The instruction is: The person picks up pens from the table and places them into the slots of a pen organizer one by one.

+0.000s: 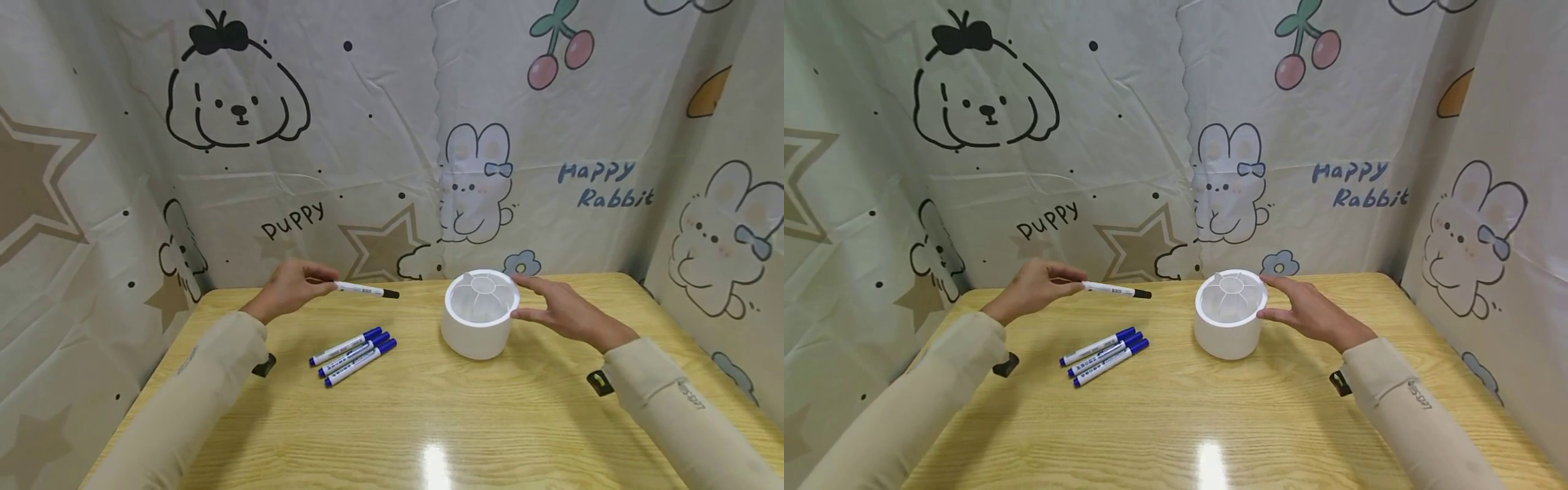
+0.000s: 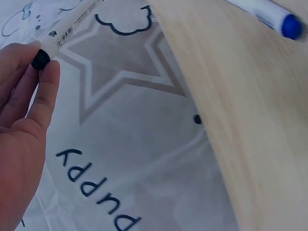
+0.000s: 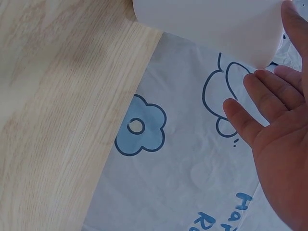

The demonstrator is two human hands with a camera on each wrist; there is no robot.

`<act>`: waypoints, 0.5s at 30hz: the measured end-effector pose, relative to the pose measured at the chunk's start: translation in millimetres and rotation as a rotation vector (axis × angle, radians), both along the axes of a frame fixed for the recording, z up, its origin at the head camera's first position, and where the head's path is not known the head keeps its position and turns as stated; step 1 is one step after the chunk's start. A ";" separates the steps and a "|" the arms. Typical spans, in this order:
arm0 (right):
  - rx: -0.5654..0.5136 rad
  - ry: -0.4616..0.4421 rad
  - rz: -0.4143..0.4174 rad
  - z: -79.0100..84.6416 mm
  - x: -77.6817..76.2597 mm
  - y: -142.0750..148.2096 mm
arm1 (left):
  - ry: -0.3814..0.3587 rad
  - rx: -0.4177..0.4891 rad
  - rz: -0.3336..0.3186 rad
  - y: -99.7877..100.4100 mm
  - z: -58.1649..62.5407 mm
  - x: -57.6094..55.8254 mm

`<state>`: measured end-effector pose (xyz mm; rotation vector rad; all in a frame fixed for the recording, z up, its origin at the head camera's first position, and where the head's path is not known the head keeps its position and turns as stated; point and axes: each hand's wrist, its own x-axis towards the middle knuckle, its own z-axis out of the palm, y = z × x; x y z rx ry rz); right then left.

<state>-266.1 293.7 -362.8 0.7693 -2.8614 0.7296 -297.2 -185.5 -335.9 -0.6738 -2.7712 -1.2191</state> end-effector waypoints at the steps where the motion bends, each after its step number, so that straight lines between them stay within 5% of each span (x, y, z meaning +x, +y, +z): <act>1: 0.001 -0.001 0.001 -0.1 0.0 -0.3 | 0.010 0.002 -0.003 2.1 2.5 -0.2; 15: 0.004 0.000 -0.008 1.1 1.1 -1.7 | 0.005 0.067 -0.066 38.2 32.5 -9.1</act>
